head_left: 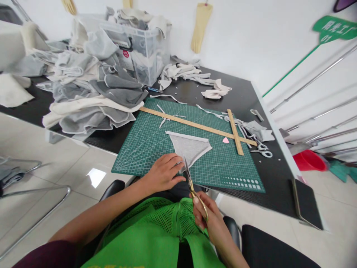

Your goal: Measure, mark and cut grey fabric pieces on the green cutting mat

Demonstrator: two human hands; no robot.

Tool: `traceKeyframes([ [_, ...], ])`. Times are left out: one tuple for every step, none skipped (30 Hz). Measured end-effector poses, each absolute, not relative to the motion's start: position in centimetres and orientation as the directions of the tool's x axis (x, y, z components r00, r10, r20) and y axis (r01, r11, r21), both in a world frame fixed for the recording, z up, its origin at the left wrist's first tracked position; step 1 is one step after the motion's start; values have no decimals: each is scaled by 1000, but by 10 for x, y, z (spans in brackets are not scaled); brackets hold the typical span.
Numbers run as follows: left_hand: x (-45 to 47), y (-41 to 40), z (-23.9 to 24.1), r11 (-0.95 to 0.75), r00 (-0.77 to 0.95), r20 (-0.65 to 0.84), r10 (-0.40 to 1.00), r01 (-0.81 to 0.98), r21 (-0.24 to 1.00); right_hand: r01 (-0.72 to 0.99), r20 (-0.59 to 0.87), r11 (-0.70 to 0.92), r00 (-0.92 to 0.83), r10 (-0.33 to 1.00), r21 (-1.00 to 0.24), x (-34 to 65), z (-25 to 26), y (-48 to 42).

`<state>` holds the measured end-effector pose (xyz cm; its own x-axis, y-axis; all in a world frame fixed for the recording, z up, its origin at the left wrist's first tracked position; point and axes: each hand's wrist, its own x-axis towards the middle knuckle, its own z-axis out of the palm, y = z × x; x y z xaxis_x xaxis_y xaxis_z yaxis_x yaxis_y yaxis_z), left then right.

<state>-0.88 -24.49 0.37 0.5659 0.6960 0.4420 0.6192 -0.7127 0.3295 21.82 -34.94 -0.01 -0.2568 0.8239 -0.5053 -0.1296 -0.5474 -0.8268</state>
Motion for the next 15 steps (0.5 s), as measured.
traceKeyframes([
  [-5, -251, 0, -712, 569, 437, 696, 624, 322, -132, -509, -552, -257, 821, -824, 218, 0, -350],
  [-1, -256, -4, -716, 574, 438, 692, 622, 316, -133, -511, -553, -256, 821, -822, 218, -1, -350],
  [2, -261, -9, -726, 577, 452, 680, 616, 305, -134, -510, -552, -254, 822, -823, 218, -2, -350],
  [5, -266, -14, -719, 560, 470, 683, 629, 296, -135, -508, -550, -253, 823, -824, 219, -3, -350],
  [7, -270, -19, -702, 531, 492, 690, 655, 278, -138, -507, -548, -250, 825, -825, 219, -4, -351],
  [9, -273, -24, -694, 519, 507, 688, 675, 251, -142, -505, -547, -247, 827, -825, 220, -5, -351],
  [10, -275, -28, -690, 516, 518, 682, 688, 224, -148, -505, -547, -244, 828, -824, 220, -5, -352],
  [11, -277, -32, -689, 517, 526, 675, 697, 198, -152, -505, -546, -242, 828, -824, 221, -6, -352],
  [11, -277, -34, -690, 522, 531, 667, 701, 178, -154, -505, -547, -241, 829, -823, 221, -6, -353],
  [11, -278, -36, -691, 525, 535, 661, 704, 163, -155, -505, -547, -242, 828, -823, 221, -6, -353],
  [11, -278, -37, -690, 525, 540, 658, 707, 154, -153, -504, -546, -245, 828, -823, 221, -6, -353],
  [11, -278, -37, -687, 522, 544, 657, 711, 148, -148, -503, -546, -249, 827, -825, 221, -5, -353],
  [11, -278, -37, -683, 518, 547, 658, 716, 144, -140, -503, -546, -254, 826, -826, 220, -4, -352],
  [10, -278, -37, -679, 515, 549, 659, 720, 139, -132, -504, -547, -258, 824, -827, 220, -3, -352],
  [11, -278, -37, -677, 513, 550, 659, 724, 136, -126, -506, -548, -259, 823, -827, 220, -1, -352],
])
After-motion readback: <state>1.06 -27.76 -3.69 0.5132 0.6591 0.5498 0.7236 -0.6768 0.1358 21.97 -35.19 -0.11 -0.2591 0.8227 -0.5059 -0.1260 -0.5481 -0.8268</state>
